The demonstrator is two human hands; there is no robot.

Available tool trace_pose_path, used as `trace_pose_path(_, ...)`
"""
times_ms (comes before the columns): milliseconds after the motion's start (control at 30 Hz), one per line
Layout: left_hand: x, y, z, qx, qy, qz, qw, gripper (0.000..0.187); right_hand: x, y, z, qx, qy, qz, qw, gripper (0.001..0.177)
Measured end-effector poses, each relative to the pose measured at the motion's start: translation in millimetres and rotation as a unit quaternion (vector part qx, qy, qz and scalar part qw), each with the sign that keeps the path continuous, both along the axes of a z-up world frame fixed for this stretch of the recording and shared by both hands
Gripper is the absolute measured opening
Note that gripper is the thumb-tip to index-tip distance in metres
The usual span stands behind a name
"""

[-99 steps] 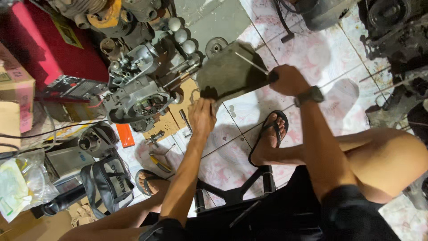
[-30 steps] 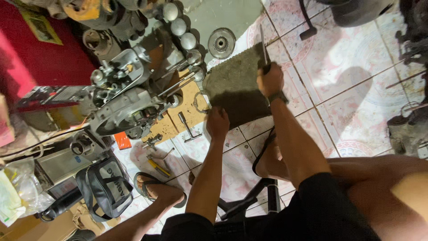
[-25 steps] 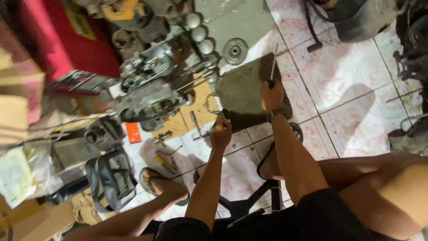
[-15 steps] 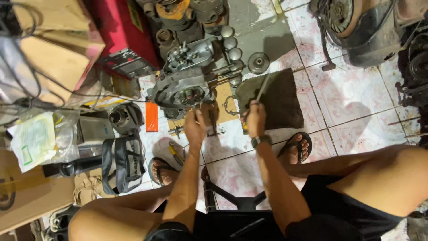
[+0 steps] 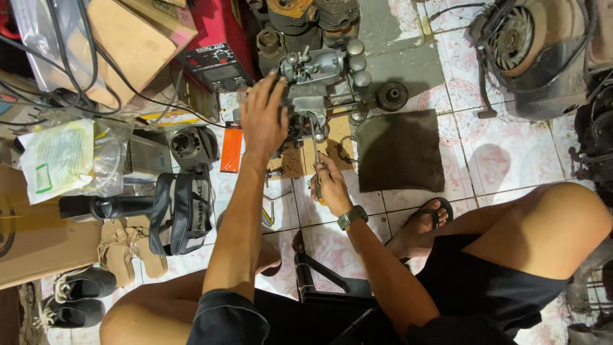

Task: The person sits on a low stool and uses a screwdriver to tighten screws on a disassembled engine block. They also use a rag to wipe parts of the engine and the surrounding floor area.

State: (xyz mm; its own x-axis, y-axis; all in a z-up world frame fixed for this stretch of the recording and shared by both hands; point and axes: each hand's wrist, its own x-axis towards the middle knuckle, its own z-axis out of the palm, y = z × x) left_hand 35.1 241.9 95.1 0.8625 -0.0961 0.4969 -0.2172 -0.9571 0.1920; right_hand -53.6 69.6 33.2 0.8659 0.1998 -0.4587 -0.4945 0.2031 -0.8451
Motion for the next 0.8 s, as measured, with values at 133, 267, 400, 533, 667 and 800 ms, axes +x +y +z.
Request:
trace_pose_path(133, 10, -5, -16, 0.039, 0.076, 0.033, 0.996, 0.06, 8, 2, -9, -0.003, 0.033, 0.001, 0.999, 0.037)
trace_pose_path(267, 15, -7, -15, 0.046, 0.093, 0.051, 0.993, 0.053, 15, 0, 11, -0.013, 0.113, 0.029, 0.993, 0.044)
trace_pose_path(400, 15, -6, -14, 0.032, 0.064, 0.05, 0.996, 0.053, 17, -1, 4, 0.005, 0.106, 0.027, 0.994, 0.045)
trace_pose_path(533, 14, -8, -15, 0.028, 0.073, 0.058, 0.995, 0.056, 16, -1, 11, -0.02, 0.12, 0.049, 0.991, 0.045)
trace_pose_path(667, 13, -8, -16, 0.014, 0.084, 0.062, 0.994, 0.054, 16, 0, 11, -0.011, 0.111, 0.037, 0.993, 0.044)
trace_pose_path(800, 15, -8, -18, 0.018, 0.102, 0.068, 0.992, 0.053, 17, 1, 16, -0.024, 0.1, 0.029, 0.994, 0.044)
